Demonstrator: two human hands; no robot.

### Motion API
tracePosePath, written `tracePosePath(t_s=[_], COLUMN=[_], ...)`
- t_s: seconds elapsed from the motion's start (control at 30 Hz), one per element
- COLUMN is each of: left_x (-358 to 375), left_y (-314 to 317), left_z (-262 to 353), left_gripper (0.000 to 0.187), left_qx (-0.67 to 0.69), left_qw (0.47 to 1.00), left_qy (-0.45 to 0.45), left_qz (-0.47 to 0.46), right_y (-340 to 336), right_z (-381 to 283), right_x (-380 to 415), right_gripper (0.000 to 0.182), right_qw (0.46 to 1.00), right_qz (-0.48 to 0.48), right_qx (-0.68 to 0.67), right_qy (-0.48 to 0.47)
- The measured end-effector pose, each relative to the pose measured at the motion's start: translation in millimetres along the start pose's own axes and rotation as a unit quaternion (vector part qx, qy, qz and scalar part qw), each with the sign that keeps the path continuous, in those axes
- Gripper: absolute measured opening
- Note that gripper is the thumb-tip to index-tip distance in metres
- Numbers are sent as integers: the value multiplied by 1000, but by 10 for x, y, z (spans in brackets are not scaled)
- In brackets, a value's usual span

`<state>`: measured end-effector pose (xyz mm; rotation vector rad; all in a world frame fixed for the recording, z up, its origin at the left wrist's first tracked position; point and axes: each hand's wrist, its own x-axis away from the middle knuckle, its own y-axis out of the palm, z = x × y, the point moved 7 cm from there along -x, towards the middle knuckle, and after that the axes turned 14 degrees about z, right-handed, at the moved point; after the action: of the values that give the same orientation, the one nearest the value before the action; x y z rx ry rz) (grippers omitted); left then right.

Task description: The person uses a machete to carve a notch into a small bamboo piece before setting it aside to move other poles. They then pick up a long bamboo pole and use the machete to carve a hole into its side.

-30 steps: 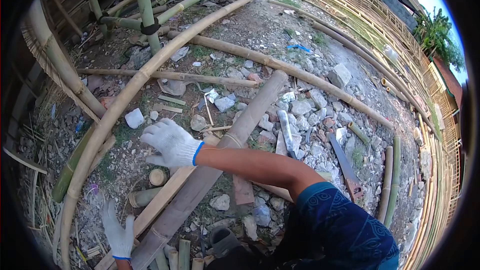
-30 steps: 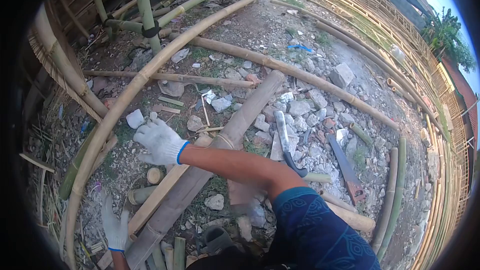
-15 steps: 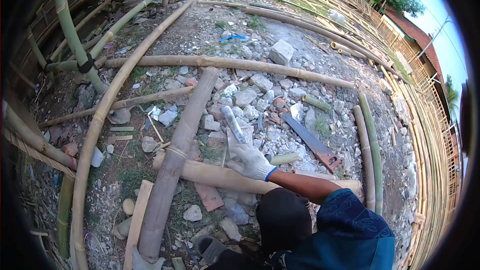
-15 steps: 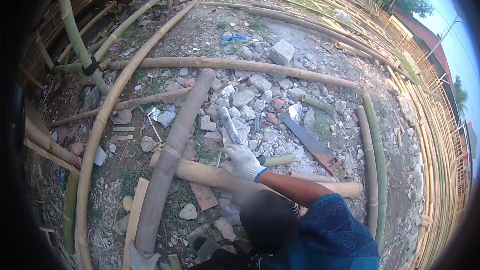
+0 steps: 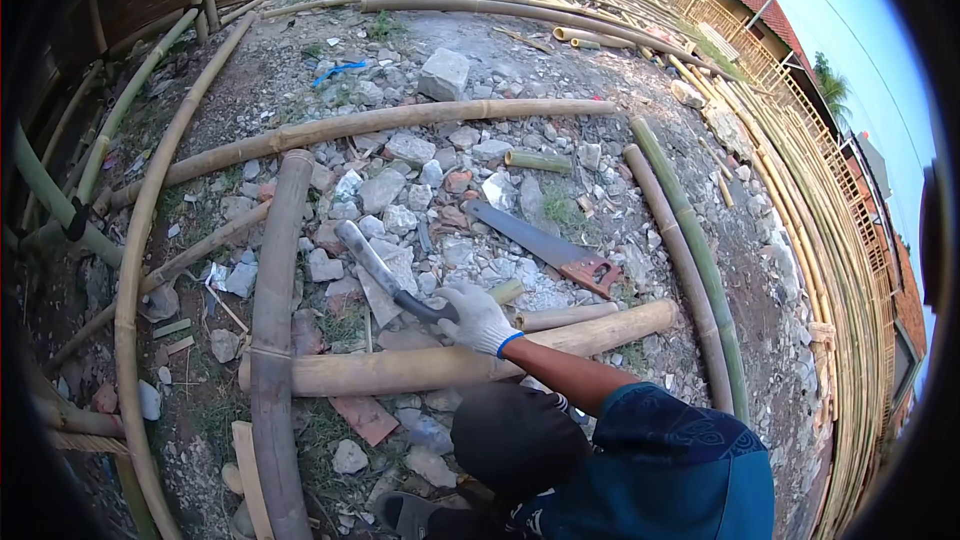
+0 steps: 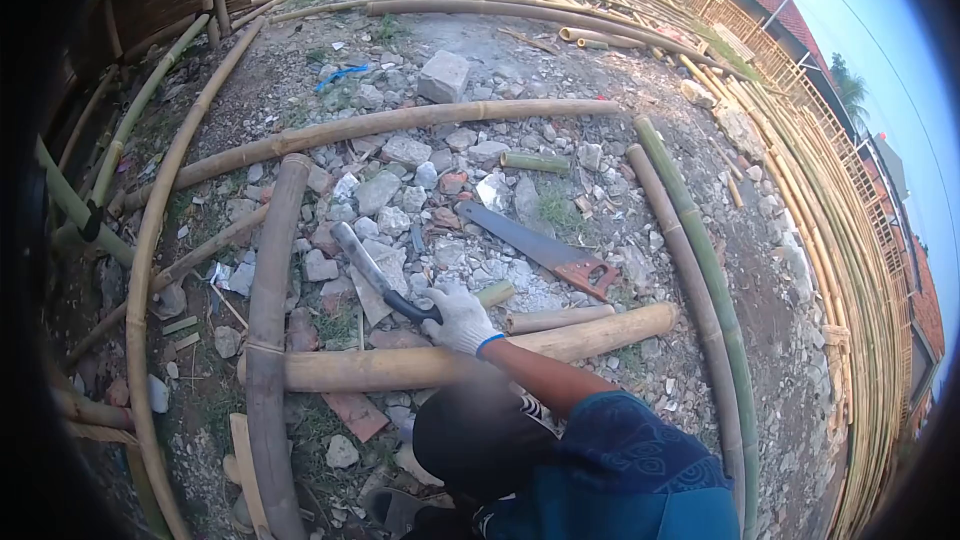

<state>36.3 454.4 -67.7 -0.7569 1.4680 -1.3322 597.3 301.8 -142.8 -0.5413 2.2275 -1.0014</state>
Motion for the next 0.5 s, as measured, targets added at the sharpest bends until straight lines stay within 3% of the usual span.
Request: tracePosePath(t_s=[0.1,0.17,0.2,0.27,0.33,0.4,0.5], left_x=[-20,-133,39,-14,-80,-161,-273], left_y=[22,-11,281,347,352,334,350], left_z=[73,188,-91,-41,34,118,160], left_gripper=[107,106,119,115,115,113,111], left_qx=[3,13,59,59,68,73,37], left_qw=[997,1000,996,995,994,993,991], left_qy=[50,3,-59,-74,-85,-83,-106], left_qz=[52,0,9,-7,-27,-30,-66], right_y=[86,63,98,192,248,226,619], right_z=[190,189,222,355,379,74,18], right_x=[-3,-4,3,22,23,-1,-13], right_gripper=[51,52,51,53,58,62,68], right_qw=[999,998,998,998,993,991,967], right_qz=[-7,-1,1,5,-73,-102,-187], right_qx=[37,62,64,59,36,65,146], right_qy=[35,32,22,32,86,-61,-95])
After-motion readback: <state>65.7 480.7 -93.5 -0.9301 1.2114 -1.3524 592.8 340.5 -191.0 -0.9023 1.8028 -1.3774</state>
